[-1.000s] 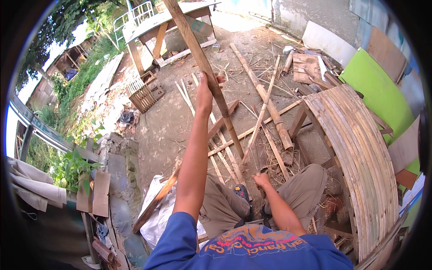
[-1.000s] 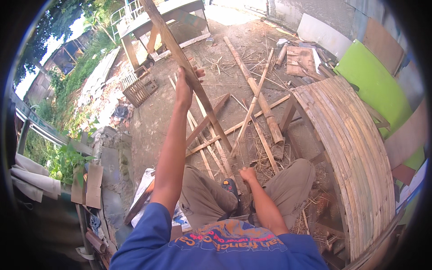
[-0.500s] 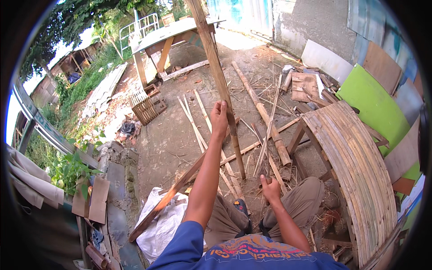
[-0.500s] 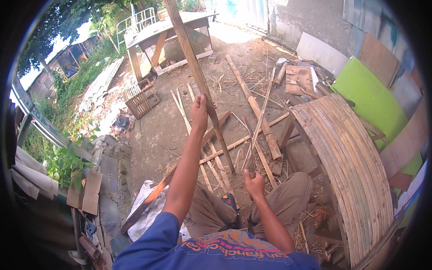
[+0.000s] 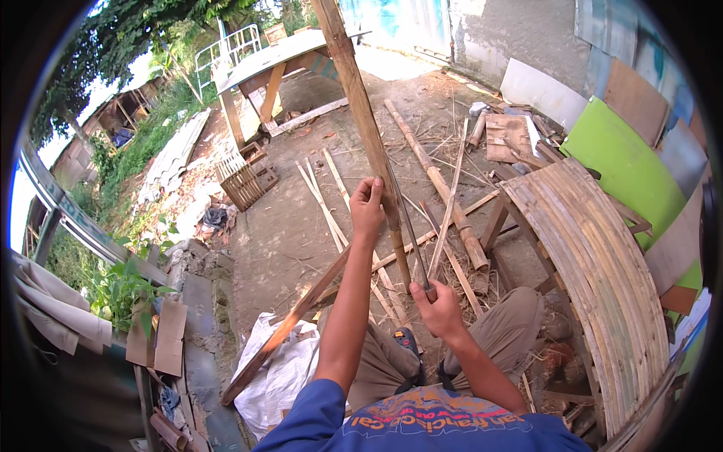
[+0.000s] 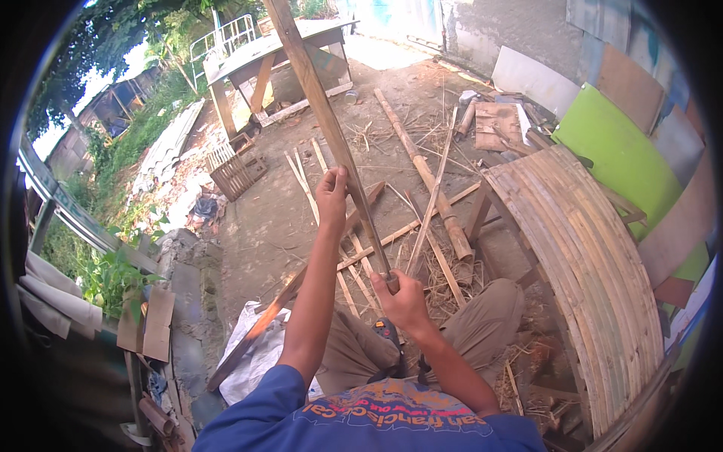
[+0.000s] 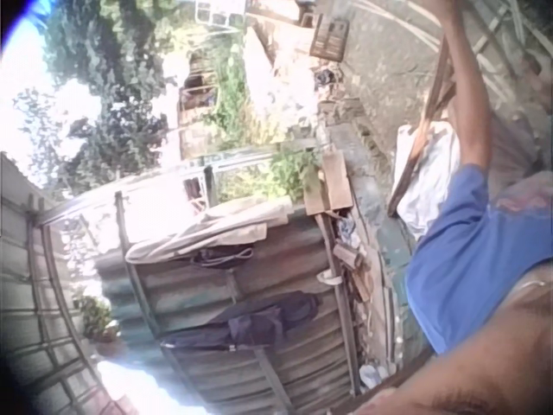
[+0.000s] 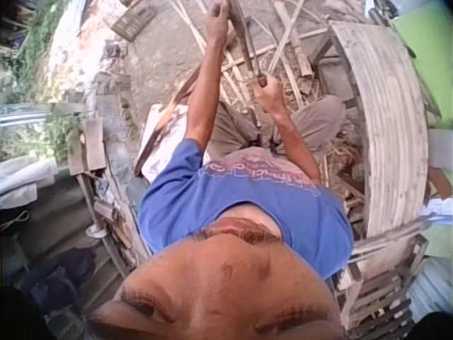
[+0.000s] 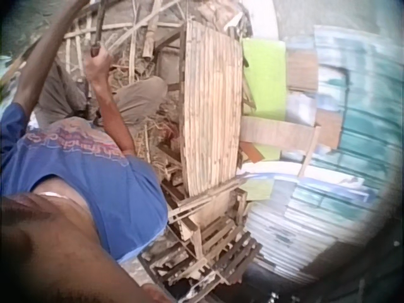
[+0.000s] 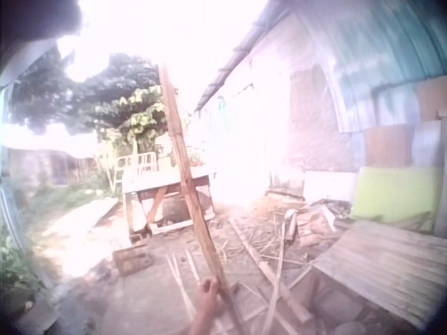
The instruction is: The person sits on the ground and uses a curved blade to split long bamboo poles into thin strips. They repeatedly position the pole, strike it with the blade, and peel away the resulting strips.
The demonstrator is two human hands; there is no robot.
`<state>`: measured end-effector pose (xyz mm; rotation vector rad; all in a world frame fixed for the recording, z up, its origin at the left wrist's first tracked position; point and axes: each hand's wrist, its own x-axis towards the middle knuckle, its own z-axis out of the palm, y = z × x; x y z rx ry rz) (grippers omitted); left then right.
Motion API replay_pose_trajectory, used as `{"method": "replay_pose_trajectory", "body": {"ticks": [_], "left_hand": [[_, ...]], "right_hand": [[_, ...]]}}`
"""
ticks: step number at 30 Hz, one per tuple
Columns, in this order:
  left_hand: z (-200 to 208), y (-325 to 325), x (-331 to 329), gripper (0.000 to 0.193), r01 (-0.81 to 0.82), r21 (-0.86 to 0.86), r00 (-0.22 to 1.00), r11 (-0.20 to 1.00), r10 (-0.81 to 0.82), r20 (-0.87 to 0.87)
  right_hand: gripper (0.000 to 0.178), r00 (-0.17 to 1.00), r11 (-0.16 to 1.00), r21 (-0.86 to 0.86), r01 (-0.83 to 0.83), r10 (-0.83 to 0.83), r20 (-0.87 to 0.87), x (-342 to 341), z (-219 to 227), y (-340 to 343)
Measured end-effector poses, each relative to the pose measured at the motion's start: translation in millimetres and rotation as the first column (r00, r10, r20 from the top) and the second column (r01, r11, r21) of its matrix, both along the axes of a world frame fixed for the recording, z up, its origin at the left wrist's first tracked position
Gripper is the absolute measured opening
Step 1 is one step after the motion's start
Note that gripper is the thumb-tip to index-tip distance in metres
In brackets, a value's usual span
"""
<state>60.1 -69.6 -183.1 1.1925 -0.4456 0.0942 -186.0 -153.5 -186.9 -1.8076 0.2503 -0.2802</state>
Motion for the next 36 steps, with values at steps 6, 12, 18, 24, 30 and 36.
{"method": "replay_pose_trajectory", "body": {"ticks": [6,12,18,24,30,36], "left_hand": [[-2.2,3.5,-7.2,0.024,0.019,-0.040,1.000,0.999,-0.019,-0.012],[0.5,8.3,-10.1,0.026,0.046,0.026,0.999,0.999,-0.046,0.025],[4.5,18.4,-17.3,0.025,0.030,0.107,0.998,0.994,-0.035,0.043],[-1.7,22.5,-26.2,0.025,0.043,0.099,0.996,0.994,-0.050,0.070],[9.4,24.3,-29.9,0.033,-0.009,0.244,0.997,0.970,-0.009,0.072],[-20.3,5.1,-23.3,0.040,0.088,0.237,0.995,0.967,-0.095,0.018]], "right_hand": [[0.056,0.999,0.999,-0.029,0.033,-0.033,0.015,1.1,-1.9,0.3],[0.059,0.998,0.999,-0.028,0.036,-0.038,-0.050,5.6,-4.7,-2.3],[0.055,0.999,0.999,-0.029,0.016,-0.017,-0.040,9.3,0.8,-4.9],[0.052,0.999,0.999,-0.037,0.001,-0.003,-0.049,18.1,-2.1,-10.2],[0.056,0.990,0.988,-0.071,0.139,-0.138,0.030,29.5,0.9,-29.1],[0.052,0.994,0.994,-0.013,0.110,-0.110,0.020,18.4,21.1,-40.2]]}}
